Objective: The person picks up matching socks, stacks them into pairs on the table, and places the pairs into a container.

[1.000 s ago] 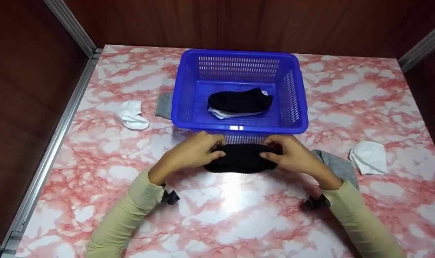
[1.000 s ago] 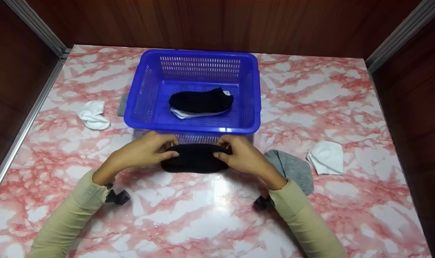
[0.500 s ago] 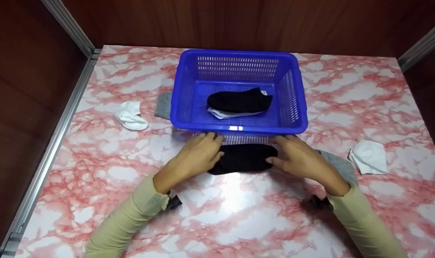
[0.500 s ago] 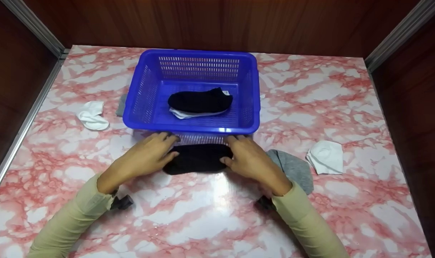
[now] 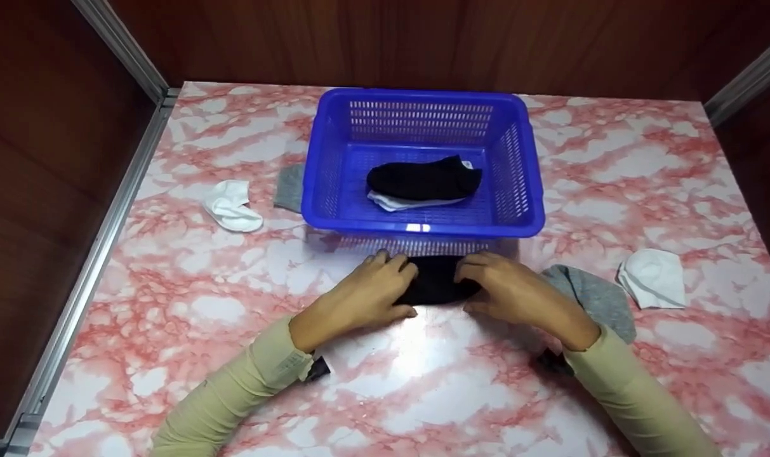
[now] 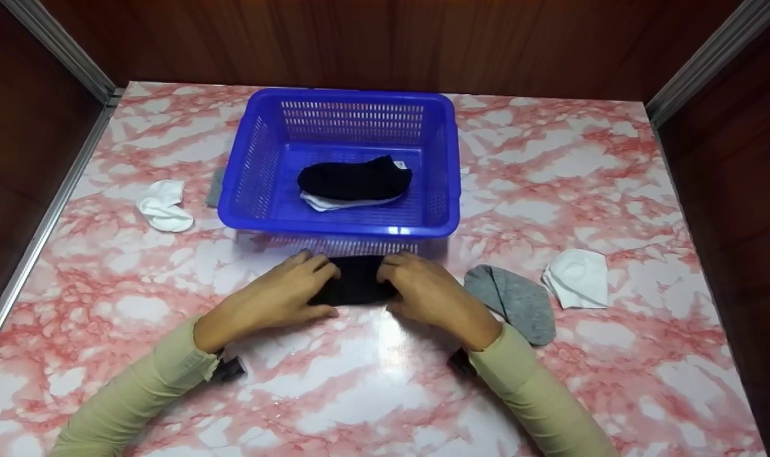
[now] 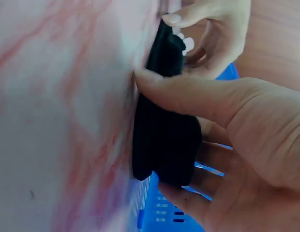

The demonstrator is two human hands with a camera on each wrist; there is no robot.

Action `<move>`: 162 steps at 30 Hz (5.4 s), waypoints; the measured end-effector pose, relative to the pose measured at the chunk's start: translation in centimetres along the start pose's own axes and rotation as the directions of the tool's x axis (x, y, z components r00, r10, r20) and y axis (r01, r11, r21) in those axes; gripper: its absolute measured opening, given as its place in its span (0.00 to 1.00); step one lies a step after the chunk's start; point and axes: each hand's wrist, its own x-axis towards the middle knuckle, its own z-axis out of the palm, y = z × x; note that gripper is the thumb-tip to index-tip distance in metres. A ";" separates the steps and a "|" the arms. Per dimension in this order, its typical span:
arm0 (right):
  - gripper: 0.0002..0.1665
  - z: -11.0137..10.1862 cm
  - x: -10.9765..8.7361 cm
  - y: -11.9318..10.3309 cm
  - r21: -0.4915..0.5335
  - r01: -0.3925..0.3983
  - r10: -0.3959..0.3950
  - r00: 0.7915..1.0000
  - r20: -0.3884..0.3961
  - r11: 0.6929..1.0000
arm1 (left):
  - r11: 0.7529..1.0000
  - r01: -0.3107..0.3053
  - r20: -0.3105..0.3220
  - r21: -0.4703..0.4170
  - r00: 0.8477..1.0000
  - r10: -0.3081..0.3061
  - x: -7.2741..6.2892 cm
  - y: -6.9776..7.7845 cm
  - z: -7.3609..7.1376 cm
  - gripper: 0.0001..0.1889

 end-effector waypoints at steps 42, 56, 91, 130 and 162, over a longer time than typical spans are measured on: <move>0.04 -0.9 0.1 0.4 0.382 -0.238 0.298 0.949 -0.106 0.893 | 0.947 0.092 0.011 -0.309 0.996 -0.093 -0.4 -2.8 -3.2 0.13; 0.10 0.9 1.0 1.5 0.293 -0.343 0.381 0.921 -0.083 0.893 | 0.925 0.264 0.155 -0.272 0.961 -0.229 -0.1 -4.3 -1.9 0.11; 0.17 1.3 1.0 1.8 0.543 -0.281 0.355 0.934 -0.035 0.792 | 0.794 0.362 0.169 -0.488 0.932 -0.321 0.2 -3.8 -1.7 0.19; 0.09 -2.8 -1.3 0.7 0.659 -0.264 0.354 0.935 -0.005 0.705 | 0.611 0.346 0.220 -0.712 0.936 -0.275 -1.4 -4.7 -5.3 0.22; 0.14 -9.9 0.8 1.9 0.666 -0.217 0.445 0.875 -0.192 0.714 | 0.623 0.180 0.049 -0.762 0.974 -0.222 1.9 -6.9 -12.0 0.20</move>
